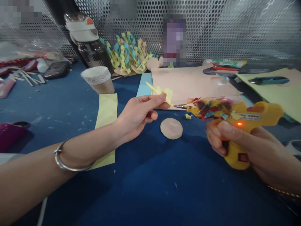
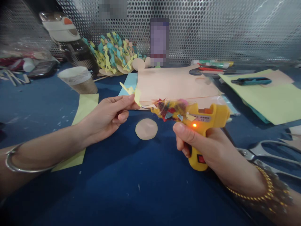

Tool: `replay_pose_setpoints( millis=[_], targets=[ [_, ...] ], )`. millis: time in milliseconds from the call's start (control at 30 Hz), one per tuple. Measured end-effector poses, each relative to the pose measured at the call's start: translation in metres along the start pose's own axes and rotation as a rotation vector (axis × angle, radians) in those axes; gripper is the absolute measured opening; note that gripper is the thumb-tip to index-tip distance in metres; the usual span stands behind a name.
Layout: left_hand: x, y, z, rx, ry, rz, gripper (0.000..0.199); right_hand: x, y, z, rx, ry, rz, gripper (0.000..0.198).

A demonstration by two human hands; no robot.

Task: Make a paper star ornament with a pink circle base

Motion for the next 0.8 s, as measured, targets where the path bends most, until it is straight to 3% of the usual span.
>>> replay_pose_setpoints(
  millis=[800],
  targets=[
    [0.0005, -0.0013, 0.0018, -0.018, -0.019, -0.001, 0.019, 0.0001, -0.0004, -0.0003, -0.023, 0.004, -0.031, 0.051]
  ],
)
Point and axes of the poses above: each hand's wrist, its own x-axis away from the middle knuckle, its own z-axis out of the back of the hand, y = z × x, the point moved 1 cm from there along -x, towards the middle knuckle, and after that the axes turned 8 degrees about z, right-handed, at the moved point
